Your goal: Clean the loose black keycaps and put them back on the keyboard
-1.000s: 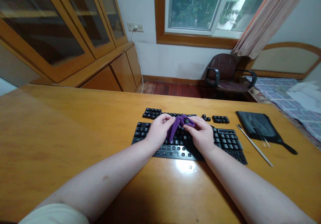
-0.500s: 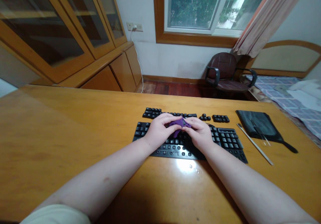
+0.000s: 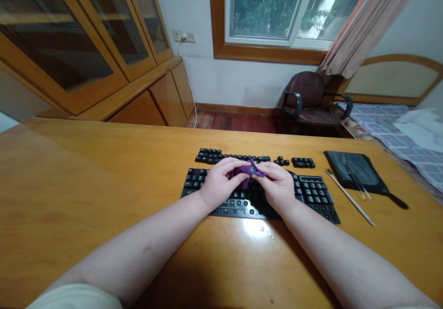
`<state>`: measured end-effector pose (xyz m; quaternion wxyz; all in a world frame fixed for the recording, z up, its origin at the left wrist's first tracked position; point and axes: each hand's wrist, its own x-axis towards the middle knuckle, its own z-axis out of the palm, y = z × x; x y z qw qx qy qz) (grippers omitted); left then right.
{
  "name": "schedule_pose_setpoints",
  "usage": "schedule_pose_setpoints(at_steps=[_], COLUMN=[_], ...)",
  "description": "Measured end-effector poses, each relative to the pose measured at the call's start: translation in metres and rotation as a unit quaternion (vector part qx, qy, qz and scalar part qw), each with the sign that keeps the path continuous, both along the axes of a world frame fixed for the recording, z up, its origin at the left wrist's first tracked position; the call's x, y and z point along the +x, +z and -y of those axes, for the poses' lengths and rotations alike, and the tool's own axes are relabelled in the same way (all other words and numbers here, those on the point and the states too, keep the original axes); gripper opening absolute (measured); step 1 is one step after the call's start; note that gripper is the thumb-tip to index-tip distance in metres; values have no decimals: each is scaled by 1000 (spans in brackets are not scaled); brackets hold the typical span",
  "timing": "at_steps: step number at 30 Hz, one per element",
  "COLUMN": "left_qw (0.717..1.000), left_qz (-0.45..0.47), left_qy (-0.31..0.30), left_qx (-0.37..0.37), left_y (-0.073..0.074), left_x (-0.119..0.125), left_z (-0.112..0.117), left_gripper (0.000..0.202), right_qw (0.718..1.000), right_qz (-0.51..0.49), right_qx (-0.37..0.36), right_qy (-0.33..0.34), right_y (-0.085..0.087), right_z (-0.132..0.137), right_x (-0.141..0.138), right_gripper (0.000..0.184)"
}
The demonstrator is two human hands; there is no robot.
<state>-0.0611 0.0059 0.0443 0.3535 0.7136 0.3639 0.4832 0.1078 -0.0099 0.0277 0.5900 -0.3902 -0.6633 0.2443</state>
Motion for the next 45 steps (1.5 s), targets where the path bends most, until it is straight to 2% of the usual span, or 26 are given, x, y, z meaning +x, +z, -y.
schedule_pose_setpoints(at_steps=[3, 8, 13, 19, 26, 33, 39, 45], left_qw=[1000, 999, 999, 995, 994, 995, 996, 977], left_qz=[6, 15, -1, -65, -51, -75, 26, 94], left_qy=[10, 41, 40, 43, 48, 56, 48, 9], left_qx=[-14, -1, 28, 61, 83, 31, -77, -193], left_y=[-1, -1, -2, -2, -5, -4, -10, -2], left_x=[1, 1, 1, 0, 0, 2, 6, 7], left_z=[1, 2, 3, 4, 0, 4, 4, 5], left_gripper=[22, 7, 7, 26, 17, 20, 25, 28], right_qw=[1000, 996, 998, 999, 998, 994, 989, 990], right_qz=[29, 83, 59, 21, 45, 97, 139, 131], right_qx=[-4, -3, -15, -30, -40, 29, 39, 22], right_qy=[-4, 12, 8, -9, -16, -30, 30, 47], right_y=[2, 4, 3, 1, 0, 0, 7, 7], right_z=[0, 0, -1, -2, -3, 1, -1, -3], right_x=[1, 2, 2, 1, 1, 3, 4, 4], right_gripper=[18, 26, 21, 16, 28, 29, 36, 38])
